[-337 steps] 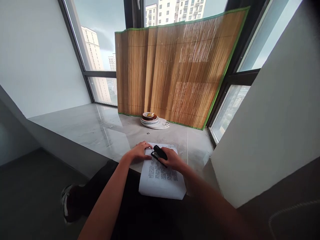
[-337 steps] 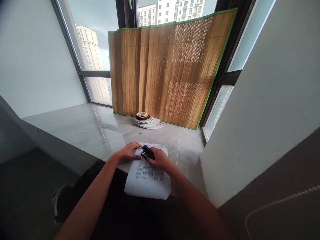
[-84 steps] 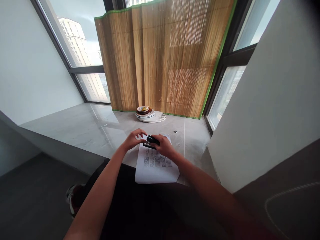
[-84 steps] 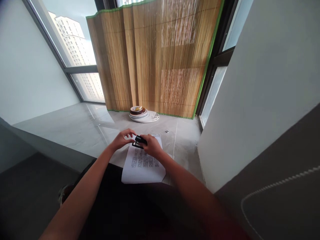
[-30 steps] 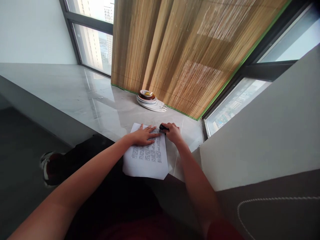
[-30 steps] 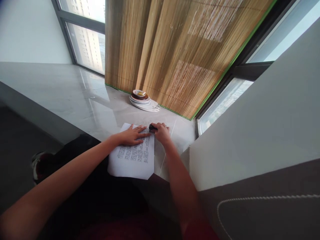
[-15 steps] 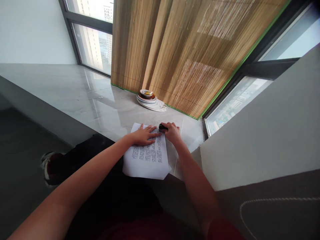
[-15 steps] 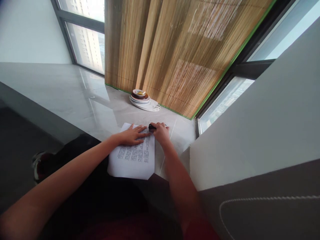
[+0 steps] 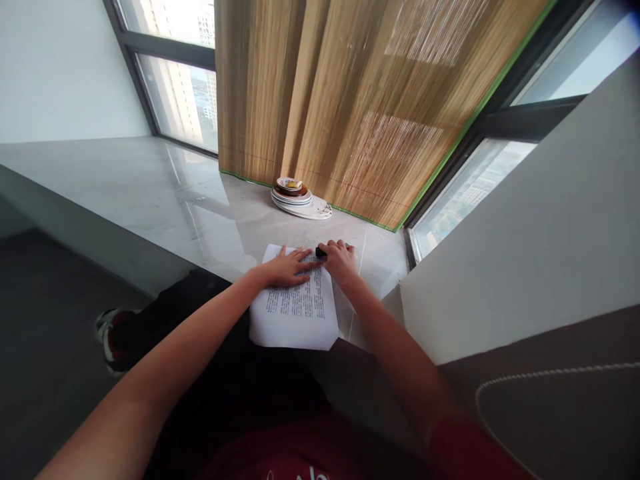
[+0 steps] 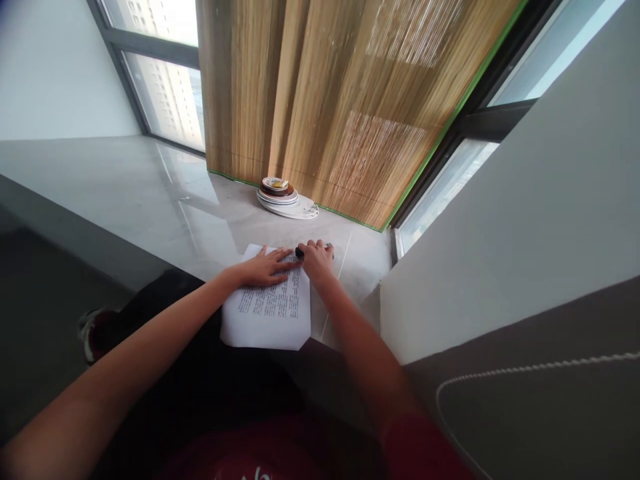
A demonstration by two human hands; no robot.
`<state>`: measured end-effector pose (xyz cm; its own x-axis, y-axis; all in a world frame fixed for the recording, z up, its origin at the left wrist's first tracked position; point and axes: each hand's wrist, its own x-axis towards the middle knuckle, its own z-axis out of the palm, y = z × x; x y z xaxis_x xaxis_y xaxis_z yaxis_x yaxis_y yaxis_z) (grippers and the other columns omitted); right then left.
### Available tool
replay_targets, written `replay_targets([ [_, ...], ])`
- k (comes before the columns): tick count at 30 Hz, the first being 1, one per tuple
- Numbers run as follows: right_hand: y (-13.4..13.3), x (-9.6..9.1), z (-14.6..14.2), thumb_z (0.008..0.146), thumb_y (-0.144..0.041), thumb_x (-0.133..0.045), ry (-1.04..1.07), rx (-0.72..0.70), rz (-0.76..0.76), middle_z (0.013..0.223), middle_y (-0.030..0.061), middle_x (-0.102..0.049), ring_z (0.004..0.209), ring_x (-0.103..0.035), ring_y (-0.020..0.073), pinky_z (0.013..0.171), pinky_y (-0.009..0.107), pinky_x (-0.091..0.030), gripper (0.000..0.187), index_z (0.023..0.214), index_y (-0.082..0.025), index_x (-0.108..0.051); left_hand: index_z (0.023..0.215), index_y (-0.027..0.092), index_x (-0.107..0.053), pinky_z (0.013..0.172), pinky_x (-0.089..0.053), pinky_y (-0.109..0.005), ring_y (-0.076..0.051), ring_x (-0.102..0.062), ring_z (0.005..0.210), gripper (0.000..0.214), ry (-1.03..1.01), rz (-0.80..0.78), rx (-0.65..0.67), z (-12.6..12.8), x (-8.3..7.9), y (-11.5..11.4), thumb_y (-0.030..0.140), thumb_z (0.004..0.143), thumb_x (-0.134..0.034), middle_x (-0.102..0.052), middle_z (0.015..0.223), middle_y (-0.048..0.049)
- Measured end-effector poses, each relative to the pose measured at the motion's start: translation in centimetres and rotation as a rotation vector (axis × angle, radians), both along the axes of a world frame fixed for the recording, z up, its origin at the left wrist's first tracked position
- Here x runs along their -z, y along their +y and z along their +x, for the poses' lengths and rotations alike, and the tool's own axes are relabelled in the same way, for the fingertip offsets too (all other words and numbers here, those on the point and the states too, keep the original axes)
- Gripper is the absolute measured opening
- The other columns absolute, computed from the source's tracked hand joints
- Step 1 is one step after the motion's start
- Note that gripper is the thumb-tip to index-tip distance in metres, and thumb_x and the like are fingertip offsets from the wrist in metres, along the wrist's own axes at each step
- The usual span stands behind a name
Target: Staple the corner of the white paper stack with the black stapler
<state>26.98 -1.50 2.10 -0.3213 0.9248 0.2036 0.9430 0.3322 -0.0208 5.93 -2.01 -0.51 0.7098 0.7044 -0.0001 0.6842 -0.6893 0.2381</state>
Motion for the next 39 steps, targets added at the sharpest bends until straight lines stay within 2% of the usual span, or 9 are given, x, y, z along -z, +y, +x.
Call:
replay_targets([
  [4, -0.3, 0.3, -0.2, 0.101, -0.017, -0.044, -0.002, -0.006, 0.008, 0.123, 0.0112, -0.065, 0.121, -0.047, 0.0305, 0.103, 0.048, -0.028, 0.038, 0.126, -0.031, -0.068, 0.16, 0.044, -0.036, 0.119, -0.003, -0.076, -0.041, -0.017, 0.158, 0.059, 0.007, 0.021, 0.003, -0.1, 0.0, 0.0, 0.049, 0.102, -0.048, -0.016, 0.175, -0.0071],
  [8, 0.0, 0.6, 0.5, 0.1, -0.019, -0.049, 0.144, 0.042, 0.017, 0.125, 0.0088, -0.065, 0.12, -0.05, 0.0271, 0.098, 0.041, -0.032, 0.042, 0.137, -0.033, -0.062, 0.161, 0.044, -0.032, 0.119, -0.007, -0.076, -0.04, -0.017, 0.159, 0.06, 0.038, 0.036, -0.003, -0.2, -0.2, -0.1, 0.051, 0.103, -0.046, -0.016, 0.174, -0.0083],
  [13, 0.7, 0.5, 2.8, 0.099, -0.018, -0.05, 0.293, 0.268, 0.047, 0.118, 0.0108, -0.067, 0.116, -0.051, 0.0292, 0.089, 0.039, -0.035, 0.034, 0.127, -0.026, -0.067, 0.162, 0.046, -0.029, 0.117, -0.006, -0.078, -0.04, -0.015, 0.159, 0.06, 0.055, 0.038, 0.022, -0.1, -0.2, -0.1, 0.052, 0.104, -0.044, -0.015, 0.174, -0.0091],
  [17, 0.1, -0.9, 3.5, 0.102, -0.019, -0.047, 0.339, 0.415, 0.209, 0.119, 0.0158, -0.066, 0.117, -0.049, 0.0321, 0.09, 0.04, -0.035, 0.033, 0.13, -0.019, -0.064, 0.159, 0.048, -0.035, 0.119, -0.008, -0.076, -0.037, -0.016, 0.159, 0.052, 0.013, 0.022, -0.021, -0.3, -0.3, 0.3, 0.051, 0.107, -0.038, -0.019, 0.174, -0.004],
  [21, -1.5, -2.6, 0.5, 0.102, -0.022, -0.049, 0.374, 0.231, 0.289, 0.119, 0.0142, -0.067, 0.113, -0.051, 0.0292, 0.09, 0.036, -0.037, 0.032, 0.131, -0.019, -0.062, 0.153, 0.039, -0.048, 0.123, -0.019, -0.066, -0.031, -0.033, 0.153, 0.047, -0.156, 0.202, -0.327, -2.2, -1.5, 1.2, 0.042, 0.109, -0.03, -0.037, 0.167, -0.0046],
  [26, -3.0, -1.9, -6.7, 0.097, -0.024, -0.06, 0.391, -0.059, 0.069, 0.103, 0.0081, -0.07, 0.097, -0.059, 0.023, 0.084, 0.03, -0.042, 0.014, 0.107, -0.021, -0.068, 0.128, 0.024, -0.065, 0.105, -0.046, -0.045, -0.029, -0.058, 0.124, 0.043, -0.36, 0.416, -0.778, -5.2, -2.8, 2.0, 0.032, 0.109, -0.026, -0.062, 0.133, -0.0145],
  [30, -3.4, -0.8, -9.2, 0.095, -0.025, -0.063, 0.346, -0.105, 0.023, 0.106, 0.0092, -0.071, 0.103, -0.061, 0.0248, 0.082, 0.03, -0.044, 0.012, 0.105, -0.021, -0.068, 0.116, 0.022, -0.067, 0.094, -0.05, -0.044, -0.029, -0.062, 0.111, 0.039, -0.344, 0.363, -0.856, -5.6, -2.3, 2.2, 0.03, 0.109, -0.03, -0.062, 0.122, -0.0151],
  [37, -2.6, 0.4, -1.9, 0.092, -0.03, -0.068, 0.504, 0.028, 0.016, 0.111, 0.0079, -0.073, 0.108, -0.065, 0.0236, 0.093, 0.03, -0.048, 0.026, 0.116, -0.02, -0.068, 0.107, 0.023, -0.068, 0.09, -0.051, -0.044, -0.029, -0.064, 0.108, 0.035, -0.329, 0.319, -0.866, -5.4, -1.9, 2.0, 0.033, 0.108, -0.035, -0.061, 0.121, -0.0137],
  [39, -1.5, 0.3, 0.5, 0.101, -0.036, -0.056, 0.548, 0.055, -0.016, 0.108, 0.0054, -0.074, 0.1, -0.068, 0.0206, 0.091, 0.029, -0.049, 0.025, 0.119, -0.023, -0.069, 0.106, 0.023, -0.068, 0.088, -0.051, -0.043, -0.028, -0.065, 0.105, 0.035, -0.358, 0.319, -0.878, -5.5, -1.9, 2.0, 0.032, 0.108, -0.034, -0.061, 0.12, -0.0132],
])
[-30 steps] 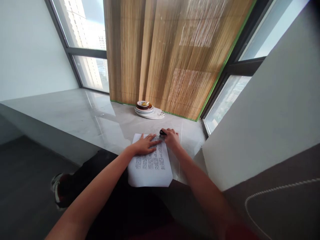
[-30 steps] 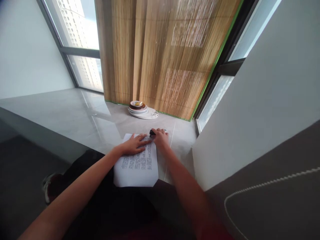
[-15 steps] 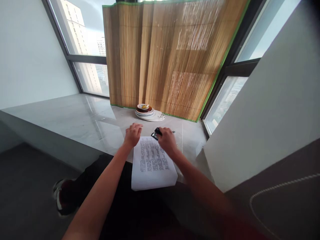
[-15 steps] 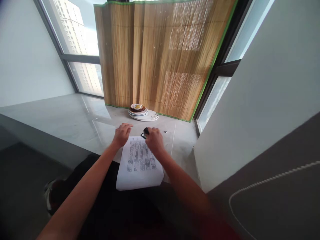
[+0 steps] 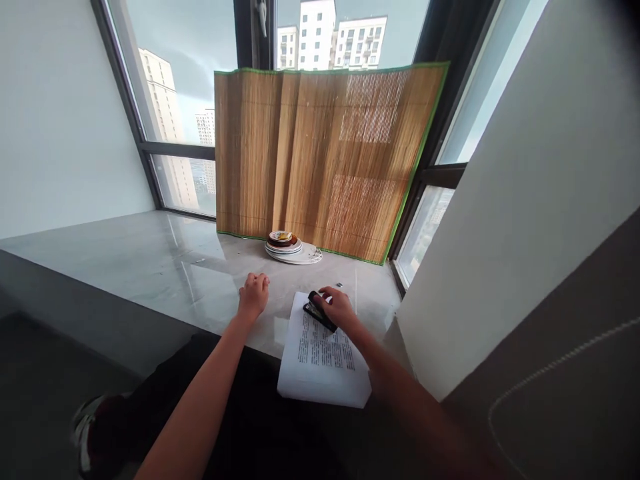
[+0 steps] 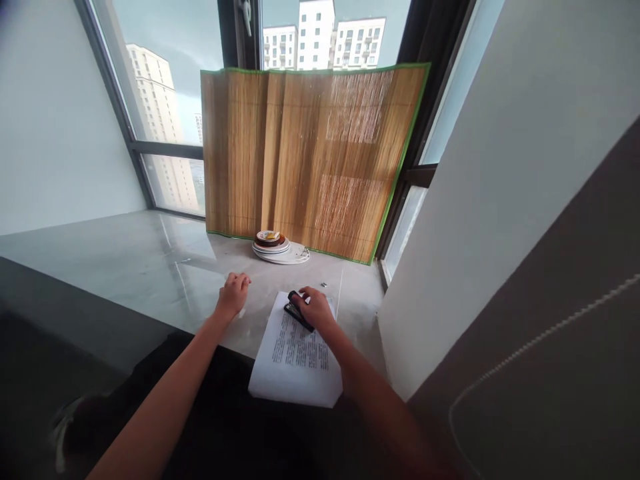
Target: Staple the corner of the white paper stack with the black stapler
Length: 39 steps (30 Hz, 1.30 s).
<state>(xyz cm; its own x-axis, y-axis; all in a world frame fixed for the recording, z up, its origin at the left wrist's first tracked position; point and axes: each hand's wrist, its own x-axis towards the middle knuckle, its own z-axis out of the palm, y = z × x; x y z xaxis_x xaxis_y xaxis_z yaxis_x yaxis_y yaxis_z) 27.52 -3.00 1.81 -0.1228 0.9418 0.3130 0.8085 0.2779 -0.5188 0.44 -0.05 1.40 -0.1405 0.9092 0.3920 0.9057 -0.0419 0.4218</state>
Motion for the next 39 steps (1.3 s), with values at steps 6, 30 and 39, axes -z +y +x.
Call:
replay_targets([
  [6, 4.6, 1.3, 3.0, 0.104, -0.039, -0.049, -0.221, 0.186, 0.012, 0.153, 0.0184, -0.05, 0.144, -0.043, 0.0313, 0.116, 0.043, -0.035, 0.045, 0.14, -0.016, -0.061, 0.101, 0.022, -0.068, 0.089, -0.051, -0.038, -0.025, -0.066, 0.101, 0.033, -0.106, 0.043, -0.018, -0.6, 0.7, 0.9, 0.028, 0.107, -0.035, -0.062, 0.114, -0.0112],
  [30, 11.2, 4.5, -10.9, 0.108, -0.037, -0.038, -0.333, -0.304, -0.11, 0.171, 0.0086, -0.023, 0.159, -0.016, 0.0281, 0.121, 0.072, -0.011, 0.048, 0.155, -0.027, -0.043, 0.081, 0.022, -0.06, 0.093, -0.049, -0.041, -0.027, -0.062, 0.093, 0.03, -0.369, 0.384, 0.007, -3.0, 1.5, 2.3, 0.026, 0.1, -0.037, -0.063, 0.094, -0.0112],
  [39, 8.6, 4.2, -2.0, 0.103, -0.026, -0.047, -0.245, 0.003, -0.069, 0.16, 0.0139, -0.044, 0.151, -0.035, 0.0307, 0.12, 0.062, -0.026, 0.039, 0.141, -0.023, -0.058, 0.098, 0.02, -0.069, 0.1, -0.047, -0.038, -0.024, -0.064, 0.106, 0.025, -0.07, -0.017, 0.402, -0.3, 3.5, 2.5, 0.02, 0.097, -0.045, -0.069, 0.109, -0.0103],
])
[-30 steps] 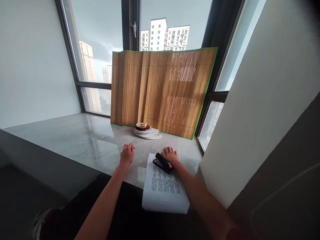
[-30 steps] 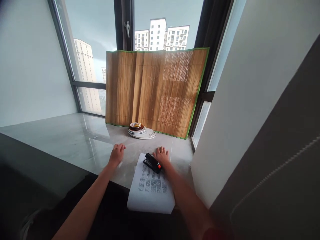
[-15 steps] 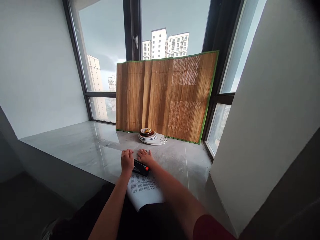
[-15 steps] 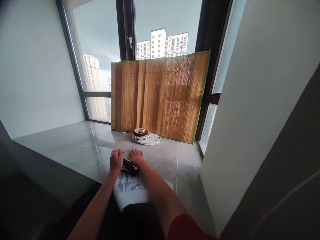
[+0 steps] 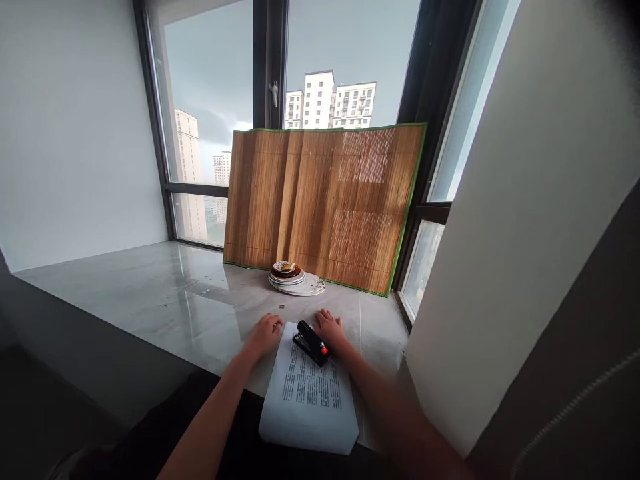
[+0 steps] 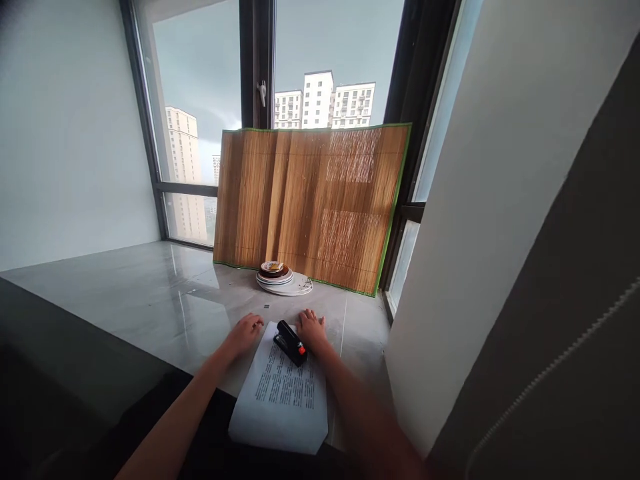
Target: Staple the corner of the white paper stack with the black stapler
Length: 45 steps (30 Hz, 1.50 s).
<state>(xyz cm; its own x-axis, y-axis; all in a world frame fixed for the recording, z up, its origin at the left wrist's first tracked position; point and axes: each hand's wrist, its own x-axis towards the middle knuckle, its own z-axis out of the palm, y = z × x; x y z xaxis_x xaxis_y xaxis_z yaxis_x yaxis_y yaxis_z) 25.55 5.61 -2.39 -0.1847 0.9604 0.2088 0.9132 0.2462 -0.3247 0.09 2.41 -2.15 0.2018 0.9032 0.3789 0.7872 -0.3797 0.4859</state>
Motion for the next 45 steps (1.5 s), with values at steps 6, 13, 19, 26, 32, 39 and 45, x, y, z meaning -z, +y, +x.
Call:
replay_targets([
  [6, -2.3, -2.9, 0.1, 0.108, -0.045, -0.039, 0.309, -0.155, 0.019, 0.108, 0.0106, -0.073, 0.101, -0.068, 0.0221, 0.092, 0.032, -0.049, 0.042, 0.105, -0.019, -0.072, 0.129, 0.025, -0.066, 0.116, -0.036, -0.047, -0.028, -0.054, 0.134, 0.037, 0.263, -0.089, 0.101, 0.7, 0.1, -1.3, 0.027, 0.094, -0.054, -0.061, 0.145, -0.0078],
  [13, -7.5, -1.8, 0.0, 0.084, -0.03, -0.075, 0.296, -0.278, 0.064, 0.106, 0.0053, -0.075, 0.1, -0.069, 0.0228, 0.085, 0.028, -0.047, 0.037, 0.119, -0.022, -0.065, 0.138, 0.027, -0.064, 0.12, -0.034, -0.049, -0.032, -0.048, 0.143, 0.056, 0.237, -0.107, 0.127, 0.0, -0.6, -1.8, 0.052, 0.088, -0.068, -0.053, 0.154, -0.0111],
  [19, -7.1, -1.9, -0.2, 0.082, -0.012, -0.067, 0.35, -0.249, 0.063, 0.115, 0.004, -0.076, 0.107, -0.069, 0.0236, 0.094, 0.028, -0.048, 0.043, 0.123, -0.025, -0.07, 0.144, 0.024, -0.06, 0.122, -0.028, -0.052, -0.037, -0.043, 0.147, 0.074, 0.269, -0.133, 0.202, -0.2, -1.2, -2.2, 0.056, 0.079, -0.078, -0.048, 0.158, -0.0162],
  [26, -7.2, -2.2, 0.3, 0.081, -0.015, -0.066, 0.448, -0.293, 0.073, 0.118, 0.0043, -0.075, 0.109, -0.066, 0.0241, 0.102, 0.034, -0.047, 0.042, 0.121, -0.024, -0.073, 0.152, 0.023, -0.052, 0.124, -0.023, -0.051, -0.036, -0.039, 0.15, 0.082, 0.302, -0.157, 0.239, -0.4, -1.1, -1.8, 0.061, 0.083, -0.074, -0.043, 0.162, -0.0156],
  [32, -5.8, -2.9, 2.4, 0.081, -0.016, -0.043, 0.756, 0.05, -0.013, 0.103, 0.0059, -0.076, 0.1, -0.066, 0.0217, 0.092, 0.033, -0.05, 0.04, 0.1, -0.019, -0.077, 0.148, 0.025, -0.057, 0.125, -0.021, -0.054, -0.035, -0.038, 0.151, 0.066, 0.246, -0.183, 0.233, -0.1, -1.1, -1.9, 0.055, 0.09, -0.068, -0.042, 0.163, -0.0135],
  [39, -5.4, -1.7, 2.1, 0.064, -0.02, -0.044, 0.862, -0.023, -0.227, 0.082, 0.0033, -0.07, 0.079, -0.06, 0.0186, 0.069, 0.026, -0.044, 0.045, 0.093, -0.018, -0.078, 0.151, 0.023, -0.053, 0.126, -0.013, -0.057, -0.037, -0.035, 0.152, 0.085, 0.23, -0.229, 0.241, 0.1, -1.7, -2.6, 0.063, 0.08, -0.076, -0.041, 0.163, -0.0169],
  [45, -5.8, -1.8, 2.4, 0.063, -0.021, -0.045, 0.928, -0.042, -0.321, 0.072, 0.0023, -0.064, 0.069, -0.056, 0.0163, 0.057, 0.023, -0.036, 0.048, 0.099, -0.015, -0.076, 0.147, 0.023, -0.055, 0.126, -0.016, -0.054, -0.037, -0.037, 0.151, 0.084, 0.195, -0.228, 0.227, 0.1, -1.5, -2.4, 0.063, 0.077, -0.078, -0.045, 0.161, -0.0167],
])
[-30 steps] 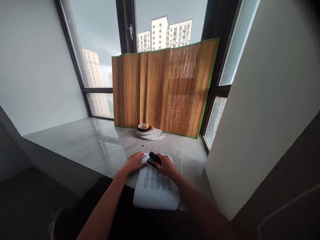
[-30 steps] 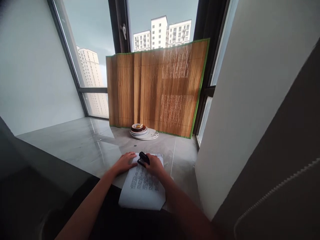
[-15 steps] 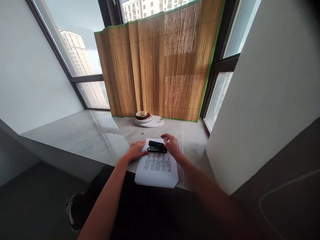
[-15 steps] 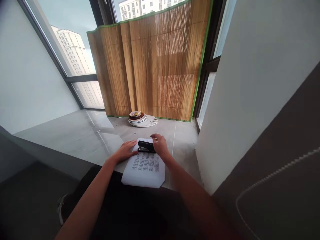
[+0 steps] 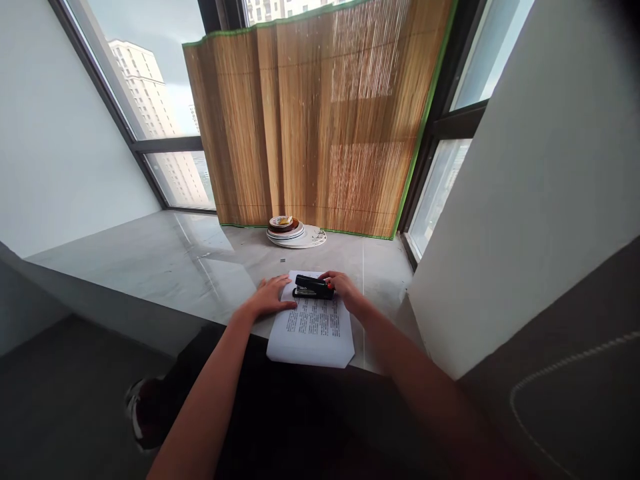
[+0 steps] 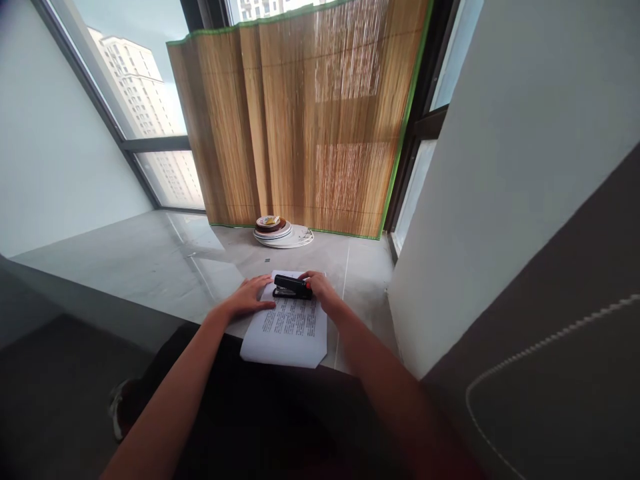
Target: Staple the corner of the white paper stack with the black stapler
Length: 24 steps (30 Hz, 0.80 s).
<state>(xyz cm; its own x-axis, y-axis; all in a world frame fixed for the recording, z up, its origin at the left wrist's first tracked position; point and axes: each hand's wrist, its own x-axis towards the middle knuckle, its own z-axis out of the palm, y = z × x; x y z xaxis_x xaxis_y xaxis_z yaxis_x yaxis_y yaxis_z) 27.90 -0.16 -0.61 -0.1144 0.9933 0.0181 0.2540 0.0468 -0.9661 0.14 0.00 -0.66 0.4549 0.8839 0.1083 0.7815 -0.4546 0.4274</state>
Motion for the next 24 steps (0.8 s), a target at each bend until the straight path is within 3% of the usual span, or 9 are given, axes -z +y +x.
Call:
replay_targets([
  [6, 0.2, 0.0, -0.1, 0.067, -0.018, -0.045, -0.114, 0.057, -0.047, 0.077, 0.0019, -0.065, 0.073, -0.059, 0.0184, 0.061, 0.025, -0.041, 0.05, 0.111, -0.018, -0.07, 0.15, 0.021, -0.049, 0.124, -0.022, -0.052, -0.038, -0.045, 0.145, 0.094, -0.02, 0.007, -0.038, 0.1, 0.0, 0.0, 0.061, 0.072, -0.082, -0.051, 0.156, -0.0176],
  [9, -0.1, -0.2, -0.5, 0.076, -0.017, -0.043, -0.224, 0.18, 0.057, 0.098, 0.0076, -0.07, 0.093, -0.062, 0.0226, 0.08, 0.033, -0.049, 0.042, 0.107, -0.018, -0.071, 0.148, 0.021, -0.05, 0.121, -0.027, -0.05, -0.038, -0.051, 0.14, 0.094, -0.043, 0.02, -0.048, 0.1, -0.1, -0.2, 0.058, 0.07, -0.085, -0.056, 0.151, -0.017],
  [11, -0.5, -0.4, -0.9, 0.085, -0.019, -0.043, -0.311, 0.231, 0.204, 0.115, 0.009, -0.069, 0.11, -0.058, 0.0248, 0.098, 0.038, -0.045, 0.036, 0.107, -0.02, -0.071, 0.147, 0.021, -0.052, 0.121, -0.028, -0.048, -0.037, -0.051, 0.139, 0.091, -0.051, 0.027, -0.048, 0.1, -0.1, -0.1, 0.056, 0.069, -0.086, -0.057, 0.149, -0.0165],
  [13, -0.9, -0.5, -1.3, 0.091, -0.027, -0.051, -0.413, 0.179, 0.321, 0.12, 0.0078, -0.069, 0.117, -0.056, 0.0261, 0.105, 0.039, -0.041, 0.028, 0.108, -0.021, -0.072, 0.146, 0.022, -0.052, 0.121, -0.027, -0.049, -0.037, -0.051, 0.139, 0.091, -0.047, 0.019, -0.051, 0.0, 0.1, 0.0, 0.053, 0.069, -0.087, -0.056, 0.151, -0.0165],
  [16, -1.4, -0.4, -1.9, 0.085, -0.034, -0.072, -0.509, -0.003, 0.359, 0.103, 0.0057, -0.074, 0.1, -0.062, 0.0247, 0.091, 0.032, -0.046, 0.022, 0.103, -0.021, -0.074, 0.143, 0.022, -0.053, 0.122, -0.027, -0.05, -0.038, -0.05, 0.14, 0.09, -0.076, -0.003, -0.063, 0.0, 0.3, 0.5, 0.053, 0.067, -0.089, -0.056, 0.15, -0.0164],
  [19, -1.8, -0.3, -2.2, 0.081, -0.029, -0.078, -0.551, -0.014, 0.384, 0.086, 0.004, -0.072, 0.082, -0.064, 0.0216, 0.077, 0.029, -0.045, 0.016, 0.094, -0.021, -0.074, 0.138, 0.019, -0.056, 0.121, -0.032, -0.047, -0.035, -0.048, 0.143, 0.075, -0.328, 0.037, -0.118, 0.4, 0.0, 1.3, 0.064, 0.081, -0.074, -0.057, 0.149, -0.0176],
  [21, -2.2, -0.5, -2.3, 0.083, -0.027, -0.077, -0.555, 0.067, 0.469, 0.088, 0.0051, -0.072, 0.087, -0.062, 0.0228, 0.079, 0.03, -0.045, 0.014, 0.095, -0.021, -0.074, 0.135, 0.017, -0.056, 0.118, -0.038, -0.045, -0.031, -0.05, 0.142, 0.064, -0.619, 0.031, -0.208, 0.6, -0.4, 1.7, 0.067, 0.095, -0.054, -0.056, 0.15, -0.0183],
  [24, -2.9, -1.0, -2.5, 0.09, -0.021, -0.069, -0.538, 0.101, 0.686, 0.098, 0.0071, -0.071, 0.099, -0.058, 0.0242, 0.087, 0.032, -0.045, 0.016, 0.105, -0.021, -0.073, 0.13, 0.015, -0.056, 0.111, -0.048, -0.045, -0.028, -0.061, 0.132, 0.051, -1.007, -0.195, -0.335, 0.4, -0.9, 2.0, 0.056, 0.105, -0.04, -0.057, 0.147, -0.0203],
])
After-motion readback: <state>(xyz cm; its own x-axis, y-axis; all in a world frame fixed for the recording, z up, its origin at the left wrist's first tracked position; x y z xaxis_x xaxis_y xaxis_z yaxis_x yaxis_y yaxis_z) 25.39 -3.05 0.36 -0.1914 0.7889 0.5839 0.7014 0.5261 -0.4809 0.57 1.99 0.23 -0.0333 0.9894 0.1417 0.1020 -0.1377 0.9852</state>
